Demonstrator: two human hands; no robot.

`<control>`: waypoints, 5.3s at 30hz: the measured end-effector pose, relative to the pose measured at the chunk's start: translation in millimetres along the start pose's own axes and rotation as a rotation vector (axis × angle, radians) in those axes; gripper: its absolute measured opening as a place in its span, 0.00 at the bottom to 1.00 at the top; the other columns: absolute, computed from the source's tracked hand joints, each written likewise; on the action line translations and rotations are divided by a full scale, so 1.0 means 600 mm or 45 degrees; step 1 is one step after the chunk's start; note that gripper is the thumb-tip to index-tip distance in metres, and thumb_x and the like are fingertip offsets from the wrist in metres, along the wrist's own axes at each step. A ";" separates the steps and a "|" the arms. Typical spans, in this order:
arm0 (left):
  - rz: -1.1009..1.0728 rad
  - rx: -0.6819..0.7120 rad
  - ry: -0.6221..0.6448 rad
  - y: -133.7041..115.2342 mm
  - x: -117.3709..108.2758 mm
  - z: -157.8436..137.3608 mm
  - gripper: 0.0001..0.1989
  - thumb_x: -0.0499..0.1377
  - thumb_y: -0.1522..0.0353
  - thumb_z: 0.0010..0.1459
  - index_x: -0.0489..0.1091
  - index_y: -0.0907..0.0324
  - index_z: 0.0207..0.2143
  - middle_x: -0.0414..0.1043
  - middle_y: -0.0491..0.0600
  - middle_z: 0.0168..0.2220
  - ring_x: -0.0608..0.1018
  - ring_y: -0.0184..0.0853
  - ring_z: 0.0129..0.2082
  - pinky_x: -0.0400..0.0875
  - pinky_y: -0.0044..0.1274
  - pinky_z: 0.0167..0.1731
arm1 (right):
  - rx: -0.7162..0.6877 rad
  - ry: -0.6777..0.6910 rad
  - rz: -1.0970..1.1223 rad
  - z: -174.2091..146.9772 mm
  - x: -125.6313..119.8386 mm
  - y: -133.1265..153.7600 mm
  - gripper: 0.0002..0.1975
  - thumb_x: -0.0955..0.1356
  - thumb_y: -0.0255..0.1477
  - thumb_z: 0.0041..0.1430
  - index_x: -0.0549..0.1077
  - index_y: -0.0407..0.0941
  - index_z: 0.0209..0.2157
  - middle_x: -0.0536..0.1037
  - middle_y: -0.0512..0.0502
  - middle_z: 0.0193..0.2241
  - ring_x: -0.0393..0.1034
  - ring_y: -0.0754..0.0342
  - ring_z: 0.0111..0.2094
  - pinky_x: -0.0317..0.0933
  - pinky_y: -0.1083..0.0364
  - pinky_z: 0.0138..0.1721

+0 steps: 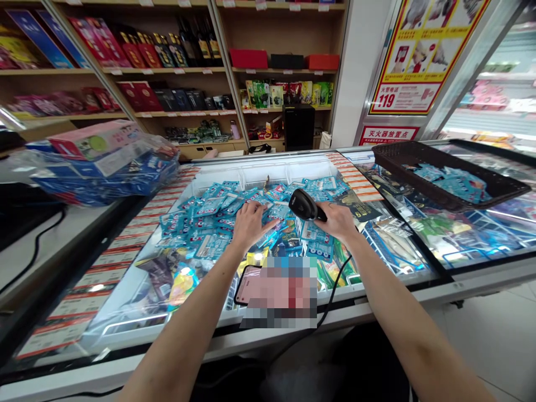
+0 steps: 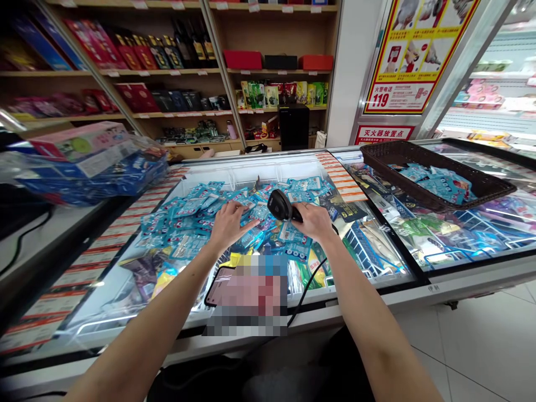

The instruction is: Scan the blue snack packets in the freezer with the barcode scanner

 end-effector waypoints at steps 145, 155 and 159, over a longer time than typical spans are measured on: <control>0.151 -0.299 0.060 0.053 -0.072 -0.118 0.12 0.47 0.62 0.63 0.67 0.55 0.39 0.72 0.53 0.38 0.71 0.42 0.42 0.57 0.32 0.44 | 0.265 -0.074 -0.146 -0.084 -0.038 -0.018 0.21 0.64 0.38 0.56 0.71 0.45 0.50 0.78 0.43 0.36 0.71 0.49 0.36 0.55 0.57 0.33; 0.007 -0.190 -0.040 0.012 -0.089 -0.091 0.19 0.48 0.54 0.61 0.69 0.56 0.42 0.71 0.54 0.41 0.70 0.42 0.46 0.58 0.32 0.46 | 0.442 -0.066 -0.137 -0.071 -0.034 -0.050 0.21 0.66 0.39 0.56 0.70 0.48 0.50 0.78 0.45 0.36 0.72 0.48 0.36 0.57 0.55 0.32; -0.344 -0.052 0.146 -0.058 -0.057 -0.038 0.24 0.52 0.48 0.56 0.68 0.55 0.45 0.71 0.52 0.42 0.72 0.39 0.44 0.63 0.30 0.45 | 0.489 -0.056 -0.109 -0.064 -0.035 -0.060 0.20 0.66 0.39 0.56 0.69 0.49 0.50 0.78 0.44 0.38 0.72 0.48 0.36 0.58 0.55 0.33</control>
Point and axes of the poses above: each hand's wrist, its own z-axis towards the middle knuckle, its own x-axis out of the palm, y = z × x, the point moved 8 cm from there along z, towards the middle knuckle
